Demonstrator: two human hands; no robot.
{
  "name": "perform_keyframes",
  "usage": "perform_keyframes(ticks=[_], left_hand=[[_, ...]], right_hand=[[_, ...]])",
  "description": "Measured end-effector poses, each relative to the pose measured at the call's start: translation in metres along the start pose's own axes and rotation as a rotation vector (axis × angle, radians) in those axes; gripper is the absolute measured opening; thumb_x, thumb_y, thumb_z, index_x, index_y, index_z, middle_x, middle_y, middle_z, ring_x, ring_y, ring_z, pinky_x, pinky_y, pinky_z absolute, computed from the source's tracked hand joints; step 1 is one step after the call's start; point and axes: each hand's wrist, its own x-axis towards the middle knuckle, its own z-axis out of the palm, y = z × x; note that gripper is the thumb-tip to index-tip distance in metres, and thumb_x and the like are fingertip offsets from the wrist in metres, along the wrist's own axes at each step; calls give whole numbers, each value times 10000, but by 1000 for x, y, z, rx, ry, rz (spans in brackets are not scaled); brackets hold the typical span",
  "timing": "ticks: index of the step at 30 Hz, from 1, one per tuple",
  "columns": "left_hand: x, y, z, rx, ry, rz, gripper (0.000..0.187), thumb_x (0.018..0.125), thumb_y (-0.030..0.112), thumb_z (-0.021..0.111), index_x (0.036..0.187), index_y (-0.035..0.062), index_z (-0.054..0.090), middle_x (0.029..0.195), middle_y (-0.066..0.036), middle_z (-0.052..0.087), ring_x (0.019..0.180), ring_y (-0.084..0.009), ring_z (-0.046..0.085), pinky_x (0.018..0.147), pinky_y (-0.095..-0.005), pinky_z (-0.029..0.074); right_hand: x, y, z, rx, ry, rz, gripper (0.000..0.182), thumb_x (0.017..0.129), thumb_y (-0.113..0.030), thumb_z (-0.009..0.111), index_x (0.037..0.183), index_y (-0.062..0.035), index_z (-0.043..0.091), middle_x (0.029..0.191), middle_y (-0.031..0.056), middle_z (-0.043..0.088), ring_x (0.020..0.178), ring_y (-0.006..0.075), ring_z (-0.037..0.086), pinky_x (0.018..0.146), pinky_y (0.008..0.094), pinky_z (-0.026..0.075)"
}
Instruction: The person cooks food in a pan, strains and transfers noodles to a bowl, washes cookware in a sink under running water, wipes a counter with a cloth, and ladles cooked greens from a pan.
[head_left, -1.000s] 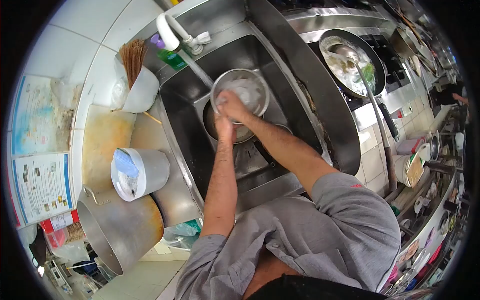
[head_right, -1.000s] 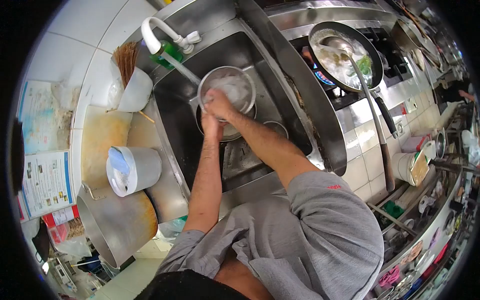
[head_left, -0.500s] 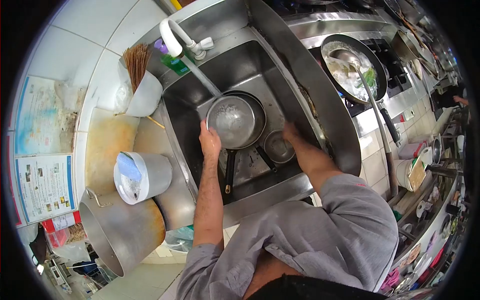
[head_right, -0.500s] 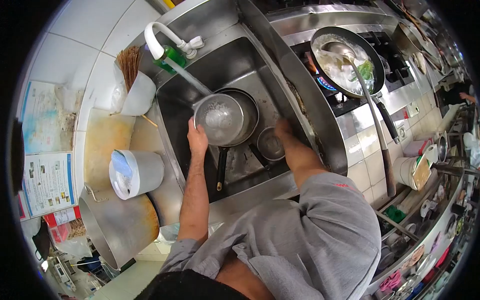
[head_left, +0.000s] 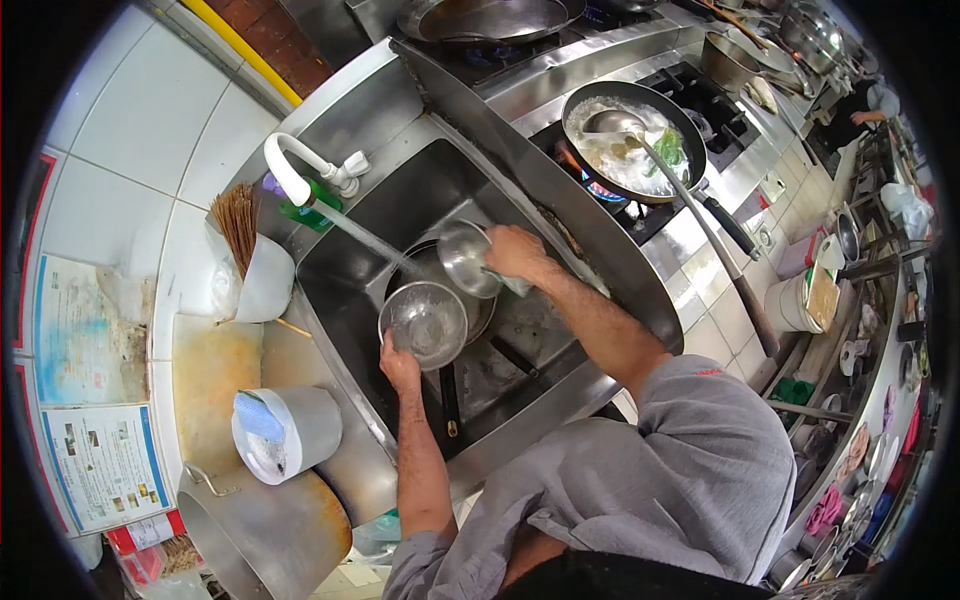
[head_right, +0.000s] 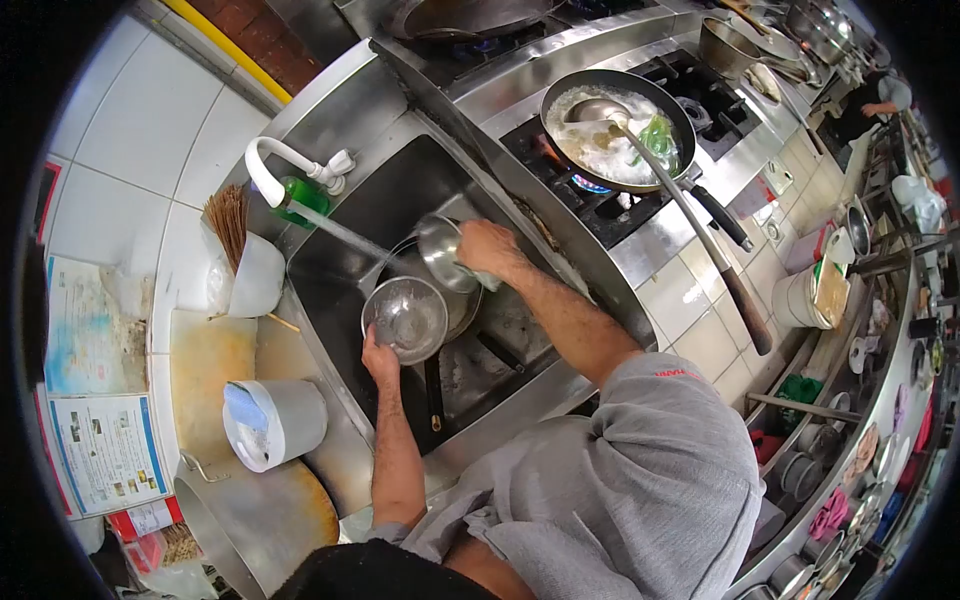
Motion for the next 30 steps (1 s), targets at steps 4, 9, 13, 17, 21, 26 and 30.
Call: perform_keyframes(ticks=[4,9,13,17,21,26,30], left_hand=[[17,2,40,-432,-24,-234,367,807,156,473,1108,-42,541,1069,-183,580,1000,-273,545,887,-317,392],[23,18,79,-1172,-171,-642,466,795,349,616,1059,-29,551,1018,-111,586,908,-225,562,794,-357,440],[27,20,100,-1110,-91,-735,414,745,320,667,992,0,576,947,-107,605,844,-257,589,748,-406,457],[75,-40,142,-823,83,-571,330,726,282,659,882,-5,612,874,-119,636,809,-275,606,725,-392,460],[104,26,96,-277,137,-459,383,770,338,586,960,6,583,913,-149,620,869,-302,580,755,-396,446],[107,108,27,59,-108,-121,443,819,414,516,1063,48,562,998,-158,589,949,-317,540,798,-407,425],[122,108,36,101,59,180,355,809,359,535,949,45,624,976,-128,598,972,-312,526,806,-403,425]], right_hand=[[16,-33,8,263,-49,-51,244,687,-146,557,863,11,621,904,208,610,866,347,590,759,405,466],[38,-55,42,118,-250,-158,283,699,-181,551,911,-7,620,952,218,595,925,337,571,792,393,452],[59,-49,55,86,-218,-246,283,706,-184,559,922,-4,598,936,207,596,893,349,573,766,406,449],[60,-60,53,295,299,-309,221,752,-199,613,827,5,578,789,186,602,736,294,599,663,359,452],[33,-163,53,1115,-166,-133,192,830,-231,571,820,-40,590,727,5,561,641,117,518,577,267,420],[-33,-339,57,1549,-591,-171,243,903,-233,429,979,-37,550,831,43,570,751,132,535,642,290,443],[-58,-408,106,1191,-488,-586,169,832,-168,511,836,-8,564,770,104,573,721,177,545,672,315,440]])
